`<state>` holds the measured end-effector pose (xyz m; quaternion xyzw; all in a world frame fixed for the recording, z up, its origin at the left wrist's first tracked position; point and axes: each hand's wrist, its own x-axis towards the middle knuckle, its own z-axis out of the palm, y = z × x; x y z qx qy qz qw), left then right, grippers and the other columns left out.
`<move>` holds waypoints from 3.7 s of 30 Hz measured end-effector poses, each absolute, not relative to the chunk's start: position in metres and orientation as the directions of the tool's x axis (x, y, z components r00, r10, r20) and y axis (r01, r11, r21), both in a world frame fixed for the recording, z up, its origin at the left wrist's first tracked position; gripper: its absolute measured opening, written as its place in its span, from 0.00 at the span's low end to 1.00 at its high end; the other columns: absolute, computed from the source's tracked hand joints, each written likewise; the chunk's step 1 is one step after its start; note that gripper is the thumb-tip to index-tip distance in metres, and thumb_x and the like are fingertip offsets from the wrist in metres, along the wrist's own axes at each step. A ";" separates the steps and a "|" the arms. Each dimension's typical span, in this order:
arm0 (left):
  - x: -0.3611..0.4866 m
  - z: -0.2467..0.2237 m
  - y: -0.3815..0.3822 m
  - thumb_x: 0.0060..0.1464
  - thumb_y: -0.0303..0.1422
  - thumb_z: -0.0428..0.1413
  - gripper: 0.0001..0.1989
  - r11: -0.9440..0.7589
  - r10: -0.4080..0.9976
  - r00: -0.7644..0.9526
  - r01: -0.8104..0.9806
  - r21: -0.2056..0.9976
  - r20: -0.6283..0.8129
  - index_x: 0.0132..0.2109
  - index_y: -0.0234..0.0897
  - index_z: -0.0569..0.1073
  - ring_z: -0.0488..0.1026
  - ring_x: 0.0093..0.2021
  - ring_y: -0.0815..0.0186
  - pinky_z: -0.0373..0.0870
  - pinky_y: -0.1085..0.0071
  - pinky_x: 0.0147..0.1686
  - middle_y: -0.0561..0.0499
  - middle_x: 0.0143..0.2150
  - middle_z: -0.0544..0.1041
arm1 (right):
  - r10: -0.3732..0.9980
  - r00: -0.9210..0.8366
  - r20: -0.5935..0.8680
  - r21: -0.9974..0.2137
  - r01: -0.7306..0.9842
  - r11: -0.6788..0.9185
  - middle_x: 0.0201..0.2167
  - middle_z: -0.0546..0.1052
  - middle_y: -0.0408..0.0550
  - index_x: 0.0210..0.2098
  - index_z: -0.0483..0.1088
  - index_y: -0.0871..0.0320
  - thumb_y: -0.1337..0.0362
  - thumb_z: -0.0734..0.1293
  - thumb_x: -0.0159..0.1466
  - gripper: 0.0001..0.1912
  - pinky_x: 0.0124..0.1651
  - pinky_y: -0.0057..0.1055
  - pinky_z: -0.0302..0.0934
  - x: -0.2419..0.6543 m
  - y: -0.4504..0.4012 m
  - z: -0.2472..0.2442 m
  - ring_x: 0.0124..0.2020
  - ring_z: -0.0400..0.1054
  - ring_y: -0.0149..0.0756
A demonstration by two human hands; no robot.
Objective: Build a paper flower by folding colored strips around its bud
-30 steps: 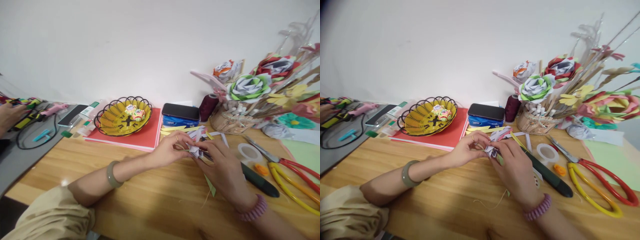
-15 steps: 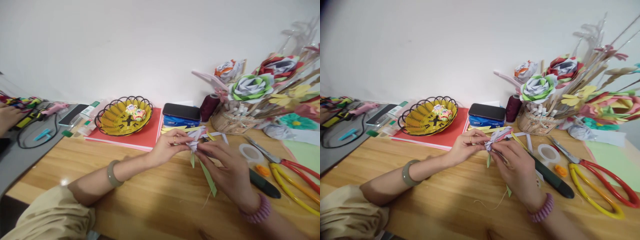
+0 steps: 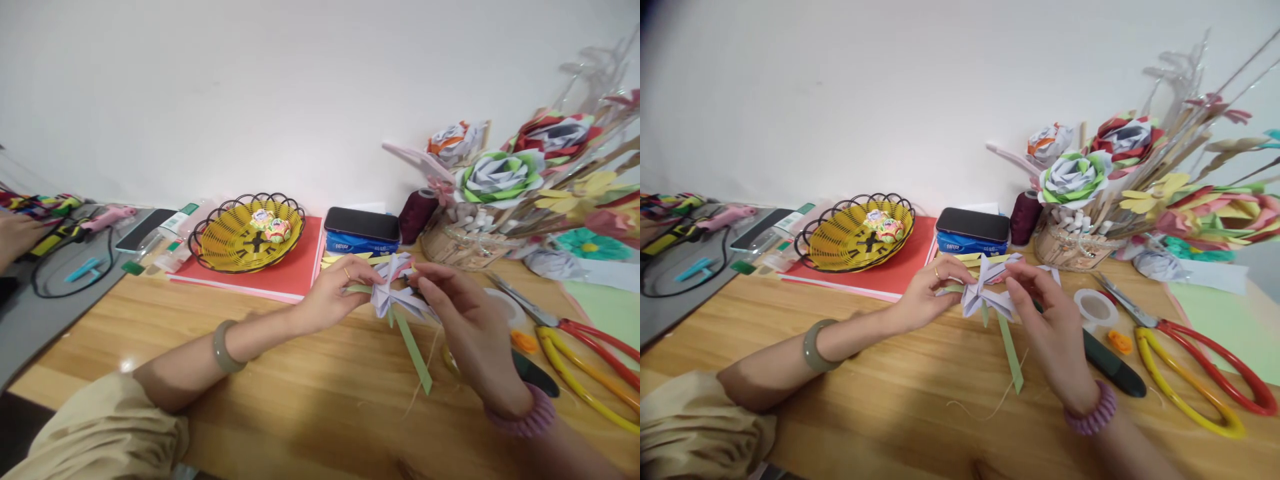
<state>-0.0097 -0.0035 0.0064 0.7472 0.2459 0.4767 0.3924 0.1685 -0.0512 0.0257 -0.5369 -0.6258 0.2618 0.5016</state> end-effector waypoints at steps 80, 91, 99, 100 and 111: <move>-0.018 0.019 -0.018 0.52 0.26 0.53 0.05 -0.972 0.098 0.462 0.234 -0.014 0.881 0.38 0.30 0.70 0.72 0.41 0.69 0.75 0.73 0.39 0.47 0.35 0.78 | 0.272 -0.575 0.772 0.150 0.580 0.801 0.33 0.78 0.47 0.39 0.71 0.58 0.73 0.65 0.58 0.10 0.38 0.33 0.70 0.186 -0.057 0.024 0.40 0.72 0.39; -0.017 0.017 -0.018 0.53 0.25 0.52 0.05 -0.970 0.030 0.422 0.229 -0.075 0.906 0.38 0.32 0.71 0.71 0.41 0.69 0.74 0.74 0.38 0.50 0.32 0.74 | 0.271 -0.591 0.760 0.148 0.563 0.813 0.35 0.78 0.49 0.40 0.71 0.60 0.74 0.65 0.58 0.11 0.40 0.34 0.70 0.188 -0.057 0.022 0.42 0.71 0.41; -0.016 0.018 -0.017 0.54 0.25 0.50 0.05 -0.972 0.005 0.386 0.217 -0.086 0.922 0.36 0.30 0.71 0.71 0.39 0.68 0.74 0.74 0.38 0.50 0.31 0.74 | 0.256 -0.583 0.771 0.152 0.559 0.815 0.33 0.78 0.51 0.38 0.72 0.62 0.75 0.66 0.56 0.10 0.39 0.35 0.70 0.186 -0.057 0.023 0.41 0.71 0.41; -0.016 0.018 -0.017 0.54 0.25 0.50 0.06 -0.971 0.001 0.389 0.221 -0.092 0.921 0.36 0.30 0.71 0.71 0.39 0.69 0.74 0.74 0.38 0.50 0.31 0.74 | 0.256 -0.582 0.772 0.152 0.560 0.814 0.33 0.78 0.51 0.38 0.72 0.62 0.75 0.66 0.56 0.10 0.38 0.34 0.70 0.186 -0.057 0.023 0.41 0.71 0.41; -0.015 0.016 -0.017 0.54 0.26 0.51 0.05 -0.957 -0.001 0.376 0.269 -0.111 0.927 0.37 0.34 0.71 0.71 0.37 0.70 0.73 0.75 0.36 0.52 0.30 0.75 | 0.268 -0.573 0.774 0.142 0.570 0.809 0.32 0.78 0.49 0.38 0.72 0.60 0.75 0.66 0.57 0.10 0.37 0.34 0.70 0.184 -0.057 0.023 0.39 0.72 0.40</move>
